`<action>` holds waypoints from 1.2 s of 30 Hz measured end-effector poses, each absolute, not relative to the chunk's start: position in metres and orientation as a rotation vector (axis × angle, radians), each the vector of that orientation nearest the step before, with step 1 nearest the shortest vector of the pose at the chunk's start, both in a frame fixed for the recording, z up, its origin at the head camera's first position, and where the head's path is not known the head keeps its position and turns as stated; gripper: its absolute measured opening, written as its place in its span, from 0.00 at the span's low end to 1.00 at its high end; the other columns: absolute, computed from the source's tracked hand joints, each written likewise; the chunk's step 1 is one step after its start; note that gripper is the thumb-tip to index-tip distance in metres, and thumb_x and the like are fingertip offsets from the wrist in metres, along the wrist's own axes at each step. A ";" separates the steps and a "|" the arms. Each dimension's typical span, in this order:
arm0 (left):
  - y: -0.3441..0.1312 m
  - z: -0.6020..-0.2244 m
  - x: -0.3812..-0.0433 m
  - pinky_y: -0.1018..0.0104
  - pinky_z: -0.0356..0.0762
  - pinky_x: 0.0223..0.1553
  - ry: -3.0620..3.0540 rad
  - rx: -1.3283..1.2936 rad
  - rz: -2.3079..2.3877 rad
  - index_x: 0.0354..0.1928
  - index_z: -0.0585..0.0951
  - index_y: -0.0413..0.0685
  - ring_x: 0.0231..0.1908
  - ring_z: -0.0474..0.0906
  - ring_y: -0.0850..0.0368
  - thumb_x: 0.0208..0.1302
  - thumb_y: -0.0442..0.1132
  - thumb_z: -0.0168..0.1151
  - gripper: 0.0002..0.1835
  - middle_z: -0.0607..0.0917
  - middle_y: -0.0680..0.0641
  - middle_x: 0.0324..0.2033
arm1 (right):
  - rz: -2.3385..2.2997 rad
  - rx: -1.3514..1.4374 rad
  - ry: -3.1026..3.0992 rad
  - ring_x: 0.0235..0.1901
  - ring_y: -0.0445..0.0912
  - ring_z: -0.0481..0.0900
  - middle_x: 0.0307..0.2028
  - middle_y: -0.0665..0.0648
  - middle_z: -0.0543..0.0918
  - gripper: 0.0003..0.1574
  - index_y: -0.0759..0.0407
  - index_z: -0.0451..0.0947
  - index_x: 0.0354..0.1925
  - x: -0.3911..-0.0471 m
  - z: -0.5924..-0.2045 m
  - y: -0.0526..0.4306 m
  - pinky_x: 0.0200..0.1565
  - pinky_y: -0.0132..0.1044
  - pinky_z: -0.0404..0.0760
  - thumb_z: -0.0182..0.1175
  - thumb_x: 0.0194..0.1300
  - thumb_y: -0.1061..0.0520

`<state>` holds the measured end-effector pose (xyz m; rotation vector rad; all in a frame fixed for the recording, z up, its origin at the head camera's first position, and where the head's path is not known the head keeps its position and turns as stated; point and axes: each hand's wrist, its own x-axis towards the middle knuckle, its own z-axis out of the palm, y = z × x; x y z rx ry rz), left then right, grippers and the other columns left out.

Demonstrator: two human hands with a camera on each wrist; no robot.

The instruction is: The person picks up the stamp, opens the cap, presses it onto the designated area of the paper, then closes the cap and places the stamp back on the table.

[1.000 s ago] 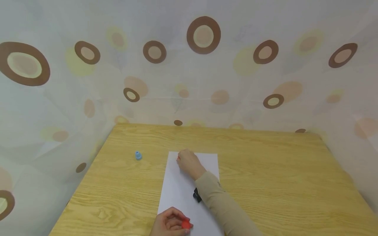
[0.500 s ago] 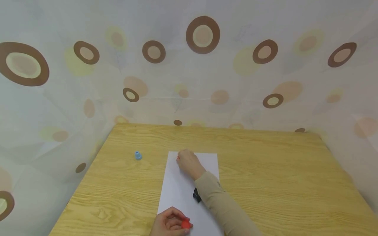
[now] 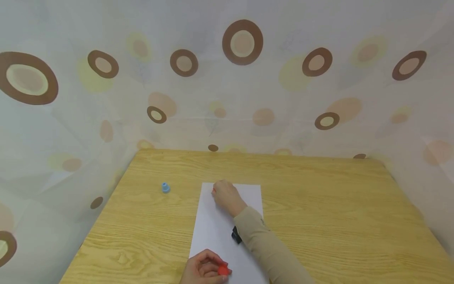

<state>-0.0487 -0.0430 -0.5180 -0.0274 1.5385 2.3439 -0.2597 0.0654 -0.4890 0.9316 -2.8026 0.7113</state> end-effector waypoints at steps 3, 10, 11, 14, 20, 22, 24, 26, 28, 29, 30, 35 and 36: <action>-0.043 -0.519 -0.049 0.68 0.85 0.40 1.543 -0.021 2.344 0.41 0.79 0.30 0.36 0.86 0.55 0.47 0.23 0.74 0.18 0.86 0.40 0.38 | 0.717 0.936 -2.802 0.21 0.41 0.68 0.21 0.53 0.77 0.15 0.60 0.77 0.20 -0.259 -0.488 0.065 0.24 0.31 0.70 0.66 0.62 0.67; -0.043 -0.520 -0.048 0.67 0.85 0.40 1.575 -0.010 2.335 0.41 0.79 0.29 0.36 0.86 0.55 0.47 0.23 0.74 0.18 0.86 0.39 0.39 | 0.725 0.929 -2.808 0.21 0.40 0.68 0.21 0.53 0.78 0.14 0.61 0.78 0.21 -0.259 -0.487 0.065 0.24 0.32 0.70 0.67 0.62 0.66; -0.043 -0.520 -0.048 0.67 0.85 0.40 1.575 -0.010 2.335 0.41 0.79 0.29 0.36 0.86 0.55 0.47 0.23 0.74 0.18 0.86 0.39 0.39 | 0.726 0.925 -2.810 0.21 0.40 0.68 0.21 0.53 0.78 0.14 0.61 0.78 0.21 -0.258 -0.488 0.065 0.24 0.32 0.70 0.67 0.62 0.66; -0.043 -0.520 -0.048 0.67 0.85 0.40 1.577 -0.010 2.334 0.41 0.79 0.30 0.36 0.86 0.55 0.47 0.23 0.74 0.18 0.86 0.39 0.38 | 0.728 0.918 -2.815 0.22 0.41 0.68 0.21 0.53 0.78 0.14 0.61 0.78 0.21 -0.258 -0.488 0.064 0.24 0.32 0.70 0.67 0.62 0.66; -0.043 -0.520 -0.048 0.68 0.85 0.40 1.591 0.004 2.332 0.42 0.77 0.26 0.36 0.86 0.55 0.47 0.23 0.74 0.20 0.86 0.40 0.38 | 0.725 0.922 -2.810 0.21 0.41 0.68 0.21 0.54 0.79 0.14 0.61 0.78 0.21 -0.258 -0.489 0.065 0.24 0.31 0.70 0.66 0.62 0.67; -0.043 -0.521 -0.048 0.67 0.85 0.40 1.589 0.011 2.334 0.42 0.77 0.24 0.36 0.86 0.55 0.47 0.23 0.74 0.20 0.86 0.39 0.39 | 0.723 0.921 -2.807 0.21 0.40 0.69 0.21 0.54 0.79 0.13 0.61 0.79 0.21 -0.258 -0.489 0.065 0.24 0.31 0.70 0.67 0.62 0.67; -0.043 -0.521 -0.048 0.67 0.85 0.40 1.585 0.014 2.335 0.42 0.77 0.25 0.36 0.86 0.55 0.47 0.23 0.74 0.20 0.86 0.39 0.39 | 0.719 0.918 -2.809 0.22 0.40 0.69 0.22 0.54 0.79 0.13 0.61 0.79 0.21 -0.258 -0.490 0.065 0.24 0.31 0.70 0.67 0.62 0.67; -0.043 -0.522 -0.048 0.67 0.85 0.41 1.580 0.016 2.338 0.42 0.78 0.26 0.36 0.87 0.55 0.47 0.23 0.74 0.20 0.86 0.38 0.39 | 0.719 0.915 -2.811 0.22 0.40 0.70 0.22 0.54 0.80 0.12 0.61 0.80 0.22 -0.259 -0.490 0.065 0.24 0.31 0.71 0.67 0.62 0.66; -0.043 -0.522 -0.048 0.67 0.85 0.41 1.578 0.017 2.339 0.42 0.78 0.27 0.36 0.87 0.54 0.47 0.23 0.74 0.19 0.86 0.38 0.39 | 0.723 0.914 -2.814 0.22 0.41 0.70 0.22 0.54 0.80 0.12 0.62 0.80 0.22 -0.259 -0.491 0.065 0.24 0.32 0.72 0.67 0.62 0.66; -0.043 -0.522 -0.048 0.67 0.85 0.41 1.579 0.019 2.339 0.42 0.78 0.27 0.36 0.87 0.55 0.47 0.23 0.74 0.19 0.86 0.38 0.39 | 0.722 0.914 -2.816 0.22 0.41 0.70 0.22 0.55 0.80 0.12 0.62 0.80 0.23 -0.259 -0.491 0.065 0.24 0.32 0.72 0.66 0.62 0.66; -0.043 -0.523 -0.047 0.67 0.85 0.40 1.581 0.026 2.343 0.41 0.78 0.27 0.36 0.87 0.54 0.47 0.23 0.74 0.19 0.85 0.38 0.39 | 0.720 0.912 -2.818 0.22 0.41 0.71 0.23 0.55 0.80 0.12 0.62 0.80 0.23 -0.259 -0.491 0.065 0.25 0.32 0.72 0.66 0.63 0.66; -0.043 -0.520 -0.048 0.69 0.84 0.39 1.586 0.001 2.340 0.41 0.78 0.30 0.36 0.86 0.54 0.47 0.22 0.74 0.18 0.85 0.37 0.38 | 0.695 0.890 -2.830 0.23 0.43 0.73 0.23 0.55 0.80 0.12 0.62 0.80 0.23 -0.258 -0.491 0.064 0.26 0.34 0.74 0.66 0.63 0.66; -0.043 -0.519 -0.048 0.69 0.84 0.38 1.590 -0.008 2.340 0.40 0.79 0.30 0.36 0.86 0.53 0.47 0.22 0.74 0.18 0.85 0.36 0.38 | 0.682 0.882 -2.835 0.24 0.43 0.74 0.23 0.55 0.80 0.11 0.62 0.80 0.23 -0.258 -0.491 0.063 0.26 0.34 0.75 0.66 0.63 0.66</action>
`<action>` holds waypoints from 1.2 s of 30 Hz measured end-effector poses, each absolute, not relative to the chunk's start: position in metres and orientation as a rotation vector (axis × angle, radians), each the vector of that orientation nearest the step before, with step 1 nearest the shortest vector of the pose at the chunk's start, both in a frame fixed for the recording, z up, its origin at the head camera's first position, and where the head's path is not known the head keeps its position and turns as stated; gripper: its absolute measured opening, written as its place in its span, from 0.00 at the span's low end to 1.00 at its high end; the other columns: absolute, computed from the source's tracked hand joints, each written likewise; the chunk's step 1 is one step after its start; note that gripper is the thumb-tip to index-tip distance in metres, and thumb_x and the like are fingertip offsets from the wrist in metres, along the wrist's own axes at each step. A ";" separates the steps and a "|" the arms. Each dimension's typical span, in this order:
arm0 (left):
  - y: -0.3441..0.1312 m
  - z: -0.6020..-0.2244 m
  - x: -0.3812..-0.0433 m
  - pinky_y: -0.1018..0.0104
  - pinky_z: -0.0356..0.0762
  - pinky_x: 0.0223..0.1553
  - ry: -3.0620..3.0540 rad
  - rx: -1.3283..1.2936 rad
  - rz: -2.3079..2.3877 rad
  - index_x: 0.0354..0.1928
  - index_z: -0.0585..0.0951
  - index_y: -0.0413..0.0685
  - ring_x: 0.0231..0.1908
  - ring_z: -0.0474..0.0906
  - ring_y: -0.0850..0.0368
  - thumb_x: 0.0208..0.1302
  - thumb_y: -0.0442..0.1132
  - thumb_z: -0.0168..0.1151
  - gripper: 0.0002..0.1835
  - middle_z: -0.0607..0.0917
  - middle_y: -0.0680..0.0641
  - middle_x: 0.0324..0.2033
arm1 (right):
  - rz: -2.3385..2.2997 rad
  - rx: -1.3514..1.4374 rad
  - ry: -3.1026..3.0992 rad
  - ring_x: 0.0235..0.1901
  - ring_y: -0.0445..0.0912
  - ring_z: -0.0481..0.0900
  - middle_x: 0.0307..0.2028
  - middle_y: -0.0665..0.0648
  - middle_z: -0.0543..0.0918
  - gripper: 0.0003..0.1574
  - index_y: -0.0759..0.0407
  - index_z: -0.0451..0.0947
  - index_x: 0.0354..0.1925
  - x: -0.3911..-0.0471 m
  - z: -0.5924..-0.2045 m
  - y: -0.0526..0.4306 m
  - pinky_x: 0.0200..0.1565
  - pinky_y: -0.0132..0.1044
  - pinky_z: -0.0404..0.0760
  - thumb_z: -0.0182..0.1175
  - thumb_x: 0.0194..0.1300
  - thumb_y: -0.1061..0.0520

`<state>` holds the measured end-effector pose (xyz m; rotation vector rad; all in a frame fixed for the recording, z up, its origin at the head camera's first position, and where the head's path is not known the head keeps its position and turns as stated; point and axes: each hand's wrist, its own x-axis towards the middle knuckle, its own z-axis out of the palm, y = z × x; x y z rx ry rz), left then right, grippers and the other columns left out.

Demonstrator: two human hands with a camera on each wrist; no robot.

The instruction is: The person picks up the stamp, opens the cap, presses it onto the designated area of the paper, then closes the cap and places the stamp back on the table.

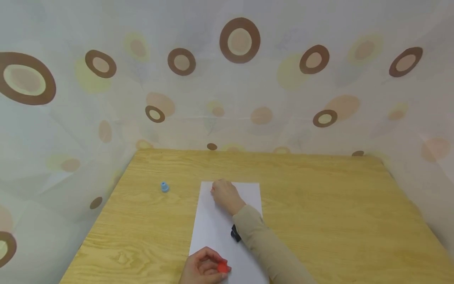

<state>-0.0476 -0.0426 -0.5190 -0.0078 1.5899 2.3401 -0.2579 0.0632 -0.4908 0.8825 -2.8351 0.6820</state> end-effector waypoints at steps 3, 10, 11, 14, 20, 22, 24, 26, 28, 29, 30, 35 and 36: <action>-0.043 -0.513 -0.048 0.68 0.85 0.39 1.592 -0.018 2.343 0.41 0.78 0.29 0.36 0.86 0.52 0.48 0.22 0.74 0.18 0.85 0.34 0.39 | 0.641 0.857 -2.861 0.24 0.45 0.76 0.24 0.56 0.80 0.11 0.63 0.80 0.24 -0.256 -0.488 0.062 0.26 0.36 0.77 0.66 0.63 0.65; -0.055 -0.493 -0.054 0.64 0.85 0.43 1.581 -0.042 2.389 0.46 0.76 0.26 0.40 0.86 0.48 0.49 0.21 0.73 0.21 0.84 0.33 0.42 | 0.635 0.800 -2.903 0.25 0.44 0.74 0.25 0.55 0.78 0.08 0.64 0.80 0.28 -0.252 -0.462 0.063 0.29 0.36 0.77 0.65 0.66 0.63; -0.057 -0.490 -0.055 0.64 0.85 0.43 1.606 -0.045 2.396 0.47 0.75 0.26 0.41 0.86 0.48 0.50 0.21 0.73 0.22 0.84 0.34 0.43 | 0.660 0.798 -2.899 0.25 0.44 0.73 0.25 0.55 0.78 0.08 0.64 0.80 0.29 -0.251 -0.456 0.064 0.29 0.36 0.77 0.65 0.66 0.63; -0.062 -0.485 -0.061 0.65 0.84 0.44 1.718 -0.046 2.421 0.50 0.72 0.24 0.41 0.86 0.47 0.51 0.23 0.74 0.26 0.83 0.34 0.43 | 0.751 0.808 -2.871 0.24 0.44 0.71 0.24 0.54 0.77 0.09 0.62 0.79 0.28 -0.245 -0.437 0.067 0.27 0.34 0.74 0.65 0.66 0.63; -0.068 -0.482 -0.070 0.66 0.84 0.44 1.871 -0.134 2.499 0.56 0.68 0.27 0.41 0.85 0.47 0.51 0.24 0.74 0.32 0.83 0.34 0.43 | 0.921 0.879 -2.795 0.19 0.41 0.67 0.20 0.49 0.74 0.12 0.58 0.78 0.24 -0.225 -0.408 0.074 0.22 0.30 0.68 0.66 0.65 0.62; -0.069 -0.483 -0.073 0.66 0.84 0.44 1.887 -0.107 2.559 0.57 0.67 0.26 0.41 0.85 0.48 0.51 0.22 0.73 0.33 0.82 0.31 0.43 | 0.972 0.935 -2.737 0.18 0.40 0.67 0.19 0.47 0.74 0.11 0.57 0.80 0.24 -0.215 -0.402 0.077 0.21 0.29 0.69 0.67 0.64 0.62; -0.071 -0.485 -0.075 0.66 0.84 0.44 1.900 -0.066 2.612 0.57 0.68 0.27 0.41 0.85 0.50 0.51 0.21 0.72 0.31 0.81 0.31 0.43 | 1.031 0.985 -2.683 0.18 0.38 0.67 0.18 0.45 0.74 0.11 0.56 0.80 0.23 -0.204 -0.397 0.080 0.20 0.29 0.71 0.68 0.62 0.62; -0.072 -0.488 -0.076 0.66 0.84 0.44 1.906 -0.011 2.660 0.56 0.68 0.27 0.40 0.85 0.52 0.51 0.18 0.70 0.30 0.81 0.31 0.43 | 1.117 1.027 -2.650 0.18 0.37 0.68 0.18 0.43 0.75 0.10 0.55 0.81 0.24 -0.191 -0.394 0.083 0.21 0.29 0.72 0.69 0.60 0.62; -0.072 -0.489 -0.076 0.66 0.84 0.44 1.911 0.008 2.680 0.55 0.69 0.28 0.40 0.85 0.53 0.50 0.17 0.69 0.30 0.81 0.33 0.42 | 1.204 1.056 -2.633 0.18 0.36 0.69 0.19 0.42 0.77 0.08 0.54 0.82 0.25 -0.178 -0.394 0.086 0.21 0.29 0.74 0.70 0.60 0.62; -0.072 -0.489 -0.076 0.65 0.84 0.45 1.911 0.004 2.681 0.55 0.70 0.30 0.41 0.85 0.53 0.50 0.17 0.69 0.29 0.81 0.34 0.42 | 1.247 1.061 -2.633 0.18 0.35 0.70 0.19 0.42 0.77 0.08 0.54 0.82 0.26 -0.172 -0.394 0.087 0.20 0.29 0.74 0.70 0.59 0.62; -0.072 -0.488 -0.076 0.65 0.84 0.45 1.910 0.003 2.680 0.55 0.70 0.30 0.41 0.84 0.53 0.50 0.17 0.69 0.30 0.82 0.35 0.43 | 1.289 1.069 -2.635 0.18 0.35 0.70 0.19 0.42 0.77 0.07 0.55 0.83 0.27 -0.166 -0.395 0.088 0.20 0.29 0.74 0.70 0.59 0.62; -0.072 -0.485 -0.072 0.65 0.84 0.46 1.909 0.012 2.655 0.57 0.69 0.29 0.43 0.83 0.53 0.50 0.19 0.71 0.31 0.82 0.37 0.44 | 1.413 1.098 -2.661 0.16 0.33 0.68 0.18 0.42 0.75 0.08 0.54 0.81 0.27 -0.143 -0.402 0.090 0.18 0.27 0.72 0.70 0.59 0.62; -0.072 -0.484 -0.072 0.65 0.84 0.46 1.907 0.017 2.651 0.57 0.69 0.28 0.43 0.83 0.53 0.50 0.19 0.71 0.31 0.82 0.38 0.44 | 1.427 1.101 -2.666 0.16 0.33 0.68 0.18 0.42 0.75 0.08 0.54 0.80 0.27 -0.139 -0.403 0.090 0.18 0.27 0.72 0.70 0.59 0.62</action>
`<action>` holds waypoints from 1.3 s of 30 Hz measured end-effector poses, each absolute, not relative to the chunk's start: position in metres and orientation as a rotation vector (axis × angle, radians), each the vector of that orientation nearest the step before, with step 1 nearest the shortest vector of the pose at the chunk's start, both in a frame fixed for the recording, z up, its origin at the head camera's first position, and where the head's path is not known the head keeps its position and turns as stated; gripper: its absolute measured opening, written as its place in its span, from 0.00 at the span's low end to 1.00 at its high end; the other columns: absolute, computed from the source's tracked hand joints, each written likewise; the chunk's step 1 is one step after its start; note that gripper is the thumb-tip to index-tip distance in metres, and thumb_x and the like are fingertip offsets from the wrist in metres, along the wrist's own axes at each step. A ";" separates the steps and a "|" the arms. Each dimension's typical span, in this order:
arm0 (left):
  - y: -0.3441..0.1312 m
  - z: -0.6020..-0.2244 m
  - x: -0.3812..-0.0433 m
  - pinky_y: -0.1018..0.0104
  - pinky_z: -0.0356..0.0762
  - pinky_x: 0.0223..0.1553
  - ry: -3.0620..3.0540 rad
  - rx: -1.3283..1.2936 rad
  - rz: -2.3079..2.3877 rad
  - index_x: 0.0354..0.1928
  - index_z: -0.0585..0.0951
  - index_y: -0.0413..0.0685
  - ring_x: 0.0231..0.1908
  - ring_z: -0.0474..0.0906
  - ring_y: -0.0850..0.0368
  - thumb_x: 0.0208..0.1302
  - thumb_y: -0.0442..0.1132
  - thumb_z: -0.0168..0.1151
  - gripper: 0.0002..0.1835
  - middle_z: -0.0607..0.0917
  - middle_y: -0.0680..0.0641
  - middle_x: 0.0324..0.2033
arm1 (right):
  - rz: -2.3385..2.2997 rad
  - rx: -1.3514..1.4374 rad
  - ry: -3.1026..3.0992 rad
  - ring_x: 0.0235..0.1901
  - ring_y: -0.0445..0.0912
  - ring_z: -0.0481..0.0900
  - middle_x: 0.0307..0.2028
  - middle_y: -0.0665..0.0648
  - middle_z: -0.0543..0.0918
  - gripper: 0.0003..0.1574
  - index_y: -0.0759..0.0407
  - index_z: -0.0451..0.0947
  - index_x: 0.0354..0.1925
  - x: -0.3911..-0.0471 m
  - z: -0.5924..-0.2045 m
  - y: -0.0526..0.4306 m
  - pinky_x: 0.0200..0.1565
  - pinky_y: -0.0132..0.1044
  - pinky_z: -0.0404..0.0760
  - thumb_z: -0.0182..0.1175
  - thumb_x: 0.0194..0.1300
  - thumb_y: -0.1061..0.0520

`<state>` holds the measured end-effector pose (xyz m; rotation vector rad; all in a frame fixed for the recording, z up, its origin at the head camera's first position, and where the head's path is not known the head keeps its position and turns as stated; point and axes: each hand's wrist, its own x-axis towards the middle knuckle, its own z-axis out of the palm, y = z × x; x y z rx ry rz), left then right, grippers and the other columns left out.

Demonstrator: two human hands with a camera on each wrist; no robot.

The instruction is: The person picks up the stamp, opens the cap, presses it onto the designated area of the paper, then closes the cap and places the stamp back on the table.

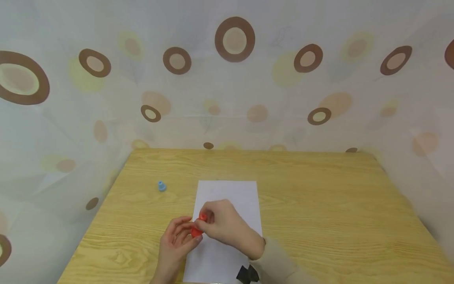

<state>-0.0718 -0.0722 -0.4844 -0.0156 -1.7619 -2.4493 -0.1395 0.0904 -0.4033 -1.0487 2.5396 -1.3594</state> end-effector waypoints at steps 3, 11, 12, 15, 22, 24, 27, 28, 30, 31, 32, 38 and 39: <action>-0.073 -0.482 -0.070 0.65 0.84 0.46 -1.755 -0.032 -2.462 0.57 0.68 0.26 0.44 0.83 0.54 0.49 0.18 0.71 0.32 0.82 0.38 0.45 | -1.376 -1.045 2.507 0.16 0.32 0.68 0.17 0.41 0.74 0.09 0.54 0.80 0.26 -0.133 -0.408 0.090 0.17 0.27 0.71 0.70 0.59 0.62; -0.073 -0.480 -0.067 0.64 0.84 0.45 -1.744 -0.031 -2.478 0.57 0.67 0.22 0.43 0.83 0.55 0.47 0.17 0.72 0.33 0.83 0.39 0.44 | -1.396 -1.075 2.498 0.16 0.30 0.67 0.17 0.40 0.74 0.09 0.54 0.80 0.26 -0.126 -0.414 0.090 0.17 0.25 0.71 0.70 0.58 0.64; -0.073 -0.480 -0.066 0.64 0.84 0.46 -1.746 -0.034 -2.473 0.56 0.68 0.23 0.43 0.83 0.55 0.47 0.17 0.72 0.33 0.83 0.40 0.44 | -1.396 -1.079 2.493 0.16 0.30 0.67 0.17 0.41 0.74 0.09 0.55 0.80 0.26 -0.126 -0.414 0.090 0.17 0.25 0.72 0.70 0.58 0.64; -0.073 -0.479 -0.066 0.63 0.84 0.46 -1.753 -0.049 -2.451 0.55 0.70 0.24 0.43 0.83 0.55 0.46 0.17 0.72 0.32 0.84 0.40 0.43 | -1.393 -1.092 2.485 0.16 0.29 0.67 0.17 0.41 0.74 0.08 0.55 0.80 0.27 -0.124 -0.414 0.090 0.17 0.25 0.72 0.70 0.58 0.64; -0.071 -0.479 -0.063 0.62 0.85 0.45 -1.738 -0.078 -2.389 0.54 0.71 0.25 0.42 0.84 0.54 0.45 0.18 0.73 0.31 0.84 0.39 0.43 | -1.375 -1.127 2.475 0.17 0.29 0.68 0.18 0.41 0.75 0.08 0.56 0.80 0.27 -0.123 -0.412 0.091 0.17 0.25 0.73 0.69 0.59 0.64; -0.070 -0.479 -0.062 0.62 0.85 0.44 -1.705 -0.059 -2.400 0.53 0.72 0.25 0.41 0.85 0.54 0.45 0.18 0.74 0.31 0.84 0.38 0.43 | -1.373 -1.134 2.468 0.17 0.29 0.68 0.19 0.41 0.75 0.08 0.56 0.80 0.28 -0.123 -0.411 0.092 0.18 0.25 0.73 0.69 0.60 0.64; -0.069 -0.479 -0.061 0.63 0.85 0.42 -1.649 -0.018 -2.421 0.50 0.75 0.23 0.39 0.85 0.54 0.43 0.18 0.74 0.28 0.84 0.40 0.42 | -1.398 -1.152 2.442 0.18 0.30 0.69 0.20 0.41 0.76 0.07 0.55 0.81 0.29 -0.124 -0.410 0.093 0.19 0.26 0.74 0.69 0.62 0.62; -0.068 -0.479 -0.061 0.63 0.86 0.42 -1.624 -0.003 -2.434 0.48 0.76 0.22 0.38 0.85 0.54 0.43 0.18 0.74 0.26 0.85 0.41 0.41 | -1.406 -1.158 2.432 0.18 0.30 0.69 0.21 0.41 0.77 0.07 0.55 0.81 0.29 -0.124 -0.409 0.094 0.19 0.26 0.74 0.69 0.63 0.62; -0.067 -0.480 -0.062 0.64 0.86 0.41 -1.580 0.028 -2.448 0.44 0.79 0.22 0.38 0.86 0.53 0.43 0.18 0.74 0.22 0.86 0.43 0.38 | -1.419 -1.166 2.414 0.19 0.31 0.69 0.21 0.42 0.78 0.06 0.55 0.81 0.30 -0.123 -0.407 0.094 0.19 0.27 0.75 0.68 0.64 0.60; -0.067 -0.480 -0.062 0.64 0.86 0.42 -1.557 0.033 -2.452 0.42 0.81 0.23 0.38 0.86 0.53 0.43 0.18 0.74 0.19 0.86 0.44 0.37 | -1.423 -1.170 2.407 0.19 0.31 0.69 0.22 0.43 0.78 0.06 0.55 0.82 0.30 -0.123 -0.406 0.094 0.19 0.27 0.75 0.68 0.64 0.60; -0.066 -0.481 -0.063 0.64 0.86 0.41 -1.528 0.031 -2.462 0.40 0.83 0.25 0.38 0.86 0.53 0.44 0.17 0.73 0.17 0.87 0.44 0.36 | -1.426 -1.171 2.402 0.19 0.31 0.69 0.22 0.44 0.79 0.05 0.55 0.82 0.30 -0.123 -0.405 0.094 0.20 0.27 0.75 0.68 0.65 0.59; -0.064 -0.485 -0.064 0.63 0.85 0.42 -1.321 -0.102 -2.542 0.38 0.88 0.40 0.38 0.86 0.53 0.47 0.16 0.70 0.17 0.88 0.45 0.35 | -1.478 -1.185 2.358 0.19 0.31 0.70 0.23 0.45 0.80 0.04 0.55 0.83 0.32 -0.122 -0.404 0.094 0.19 0.27 0.76 0.67 0.65 0.61; -0.064 -0.486 -0.064 0.63 0.85 0.42 -1.295 -0.127 -2.548 0.38 0.88 0.40 0.38 0.86 0.53 0.48 0.16 0.69 0.17 0.87 0.45 0.35 | -1.485 -1.200 2.355 0.19 0.30 0.70 0.22 0.44 0.79 0.04 0.55 0.83 0.32 -0.122 -0.404 0.093 0.19 0.27 0.75 0.67 0.64 0.62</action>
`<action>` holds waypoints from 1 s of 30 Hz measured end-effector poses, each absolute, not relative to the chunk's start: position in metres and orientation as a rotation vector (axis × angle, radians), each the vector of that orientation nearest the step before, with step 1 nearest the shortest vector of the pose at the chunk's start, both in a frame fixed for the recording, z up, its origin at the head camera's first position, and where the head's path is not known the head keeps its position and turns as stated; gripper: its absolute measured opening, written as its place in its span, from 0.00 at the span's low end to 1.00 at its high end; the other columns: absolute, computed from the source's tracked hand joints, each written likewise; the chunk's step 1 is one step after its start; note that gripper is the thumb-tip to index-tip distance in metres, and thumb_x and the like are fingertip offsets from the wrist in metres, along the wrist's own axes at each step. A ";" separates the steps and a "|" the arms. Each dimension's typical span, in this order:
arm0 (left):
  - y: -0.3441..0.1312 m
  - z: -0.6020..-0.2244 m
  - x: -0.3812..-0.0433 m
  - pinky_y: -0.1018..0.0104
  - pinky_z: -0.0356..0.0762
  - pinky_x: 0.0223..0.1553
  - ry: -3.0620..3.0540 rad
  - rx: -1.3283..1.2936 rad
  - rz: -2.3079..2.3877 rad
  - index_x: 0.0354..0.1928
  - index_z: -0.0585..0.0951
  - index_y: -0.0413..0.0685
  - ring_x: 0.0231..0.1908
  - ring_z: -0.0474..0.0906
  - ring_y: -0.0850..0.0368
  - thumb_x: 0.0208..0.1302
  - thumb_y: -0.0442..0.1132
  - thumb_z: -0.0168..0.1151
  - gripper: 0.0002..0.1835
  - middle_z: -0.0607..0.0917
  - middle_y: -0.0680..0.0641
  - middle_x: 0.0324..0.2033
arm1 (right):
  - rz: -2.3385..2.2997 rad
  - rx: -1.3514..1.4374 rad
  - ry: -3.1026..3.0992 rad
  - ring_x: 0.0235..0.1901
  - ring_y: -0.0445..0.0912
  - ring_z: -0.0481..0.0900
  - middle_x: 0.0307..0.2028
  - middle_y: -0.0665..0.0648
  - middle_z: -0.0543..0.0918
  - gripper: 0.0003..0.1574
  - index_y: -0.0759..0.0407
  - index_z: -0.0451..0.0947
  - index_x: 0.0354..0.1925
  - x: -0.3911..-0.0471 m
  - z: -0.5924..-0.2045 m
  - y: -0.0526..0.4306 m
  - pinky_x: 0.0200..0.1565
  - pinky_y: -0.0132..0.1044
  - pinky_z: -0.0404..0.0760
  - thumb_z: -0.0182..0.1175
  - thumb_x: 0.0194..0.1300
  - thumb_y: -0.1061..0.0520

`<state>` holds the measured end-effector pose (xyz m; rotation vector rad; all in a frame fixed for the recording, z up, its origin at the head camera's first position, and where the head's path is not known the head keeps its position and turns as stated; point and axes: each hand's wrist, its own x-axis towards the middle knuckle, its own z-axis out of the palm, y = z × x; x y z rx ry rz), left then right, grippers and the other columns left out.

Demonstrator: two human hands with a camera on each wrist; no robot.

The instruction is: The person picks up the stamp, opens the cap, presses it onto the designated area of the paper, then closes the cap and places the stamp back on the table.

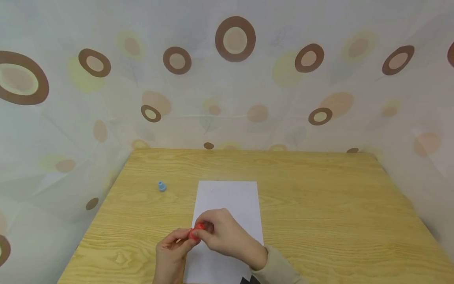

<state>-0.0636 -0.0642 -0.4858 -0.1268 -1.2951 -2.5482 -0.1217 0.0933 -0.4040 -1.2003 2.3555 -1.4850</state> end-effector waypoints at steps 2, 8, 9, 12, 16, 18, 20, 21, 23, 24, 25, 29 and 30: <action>-0.064 -0.486 -0.063 0.64 0.85 0.43 -1.265 -0.174 -2.544 0.40 0.88 0.39 0.39 0.86 0.53 0.48 0.16 0.69 0.17 0.87 0.45 0.36 | -1.492 -1.253 2.362 0.19 0.30 0.68 0.22 0.43 0.78 0.05 0.54 0.83 0.31 -0.121 -0.404 0.093 0.19 0.25 0.74 0.67 0.64 0.63; -0.065 -0.486 -0.065 0.65 0.84 0.44 -1.245 -0.300 -2.490 0.43 0.87 0.35 0.41 0.84 0.54 0.50 0.16 0.67 0.18 0.87 0.45 0.38 | -1.487 -1.462 2.420 0.22 0.29 0.65 0.21 0.43 0.72 0.07 0.54 0.82 0.29 -0.121 -0.403 0.092 0.21 0.20 0.69 0.67 0.64 0.65; -0.065 -0.486 -0.066 0.66 0.84 0.44 -1.247 -0.317 -2.480 0.44 0.87 0.36 0.41 0.84 0.54 0.50 0.16 0.67 0.18 0.87 0.45 0.38 | -1.481 -1.486 2.428 0.22 0.29 0.64 0.21 0.43 0.71 0.08 0.55 0.82 0.29 -0.121 -0.403 0.092 0.20 0.19 0.68 0.66 0.64 0.65; -0.066 -0.487 -0.065 0.68 0.84 0.43 -1.261 -0.336 -2.459 0.43 0.88 0.38 0.42 0.84 0.56 0.50 0.18 0.69 0.18 0.87 0.46 0.39 | -1.474 -1.533 2.442 0.22 0.29 0.64 0.21 0.44 0.71 0.09 0.56 0.82 0.29 -0.119 -0.401 0.091 0.20 0.17 0.67 0.66 0.63 0.67; -0.067 -0.486 -0.065 0.69 0.84 0.42 -1.300 -0.292 -2.451 0.41 0.89 0.40 0.41 0.85 0.56 0.48 0.19 0.71 0.17 0.88 0.47 0.37 | -1.454 -1.573 2.444 0.22 0.29 0.64 0.21 0.45 0.72 0.09 0.56 0.82 0.29 -0.118 -0.399 0.091 0.21 0.17 0.67 0.65 0.63 0.68; -0.068 -0.484 -0.064 0.68 0.85 0.41 -1.322 -0.263 -2.455 0.39 0.89 0.40 0.40 0.85 0.56 0.47 0.20 0.72 0.16 0.88 0.48 0.37 | -1.449 -1.575 2.419 0.22 0.28 0.64 0.21 0.45 0.73 0.09 0.56 0.83 0.29 -0.119 -0.398 0.092 0.21 0.17 0.67 0.65 0.64 0.67; -0.068 -0.483 -0.064 0.68 0.85 0.41 -1.329 -0.252 -2.457 0.39 0.89 0.38 0.40 0.85 0.55 0.46 0.20 0.72 0.15 0.88 0.47 0.36 | -1.442 -1.567 2.395 0.21 0.28 0.65 0.21 0.44 0.73 0.08 0.55 0.83 0.30 -0.120 -0.397 0.093 0.21 0.17 0.68 0.64 0.66 0.66; -0.068 -0.481 -0.064 0.68 0.85 0.40 -1.331 -0.242 -2.461 0.38 0.89 0.37 0.39 0.85 0.55 0.46 0.20 0.73 0.15 0.88 0.47 0.36 | -1.441 -1.559 2.384 0.21 0.28 0.65 0.21 0.44 0.73 0.08 0.55 0.84 0.31 -0.121 -0.396 0.094 0.21 0.18 0.68 0.64 0.66 0.65; -0.067 -0.479 -0.063 0.67 0.85 0.40 -1.332 -0.226 -2.453 0.38 0.88 0.36 0.39 0.85 0.55 0.45 0.20 0.73 0.15 0.88 0.47 0.35 | -1.436 -1.551 2.376 0.21 0.28 0.66 0.21 0.44 0.73 0.08 0.55 0.84 0.31 -0.121 -0.396 0.094 0.20 0.18 0.69 0.64 0.67 0.65; -0.067 -0.478 -0.063 0.67 0.85 0.40 -1.333 -0.224 -2.444 0.37 0.88 0.35 0.39 0.85 0.55 0.45 0.20 0.73 0.15 0.88 0.47 0.35 | -1.436 -1.545 2.377 0.21 0.28 0.66 0.21 0.44 0.74 0.08 0.55 0.84 0.31 -0.121 -0.396 0.094 0.20 0.18 0.69 0.64 0.67 0.65; -0.066 -0.477 -0.063 0.67 0.85 0.39 -1.333 -0.231 -2.431 0.38 0.88 0.34 0.39 0.85 0.54 0.45 0.19 0.73 0.15 0.88 0.47 0.35 | -1.435 -1.541 2.380 0.20 0.28 0.66 0.21 0.44 0.73 0.08 0.55 0.84 0.31 -0.121 -0.396 0.094 0.20 0.18 0.69 0.63 0.67 0.65; -0.065 -0.475 -0.063 0.67 0.85 0.39 -1.329 -0.262 -2.390 0.38 0.87 0.30 0.39 0.86 0.54 0.45 0.17 0.72 0.15 0.88 0.46 0.36 | -1.444 -1.535 2.393 0.21 0.28 0.65 0.21 0.44 0.72 0.09 0.55 0.82 0.30 -0.121 -0.398 0.094 0.20 0.18 0.68 0.63 0.67 0.65; -0.065 -0.476 -0.063 0.68 0.85 0.39 -1.329 -0.269 -2.387 0.38 0.87 0.30 0.39 0.86 0.54 0.45 0.17 0.72 0.15 0.88 0.46 0.36 | -1.449 -1.537 2.391 0.21 0.28 0.65 0.21 0.44 0.72 0.09 0.54 0.82 0.30 -0.121 -0.399 0.094 0.20 0.18 0.68 0.63 0.67 0.65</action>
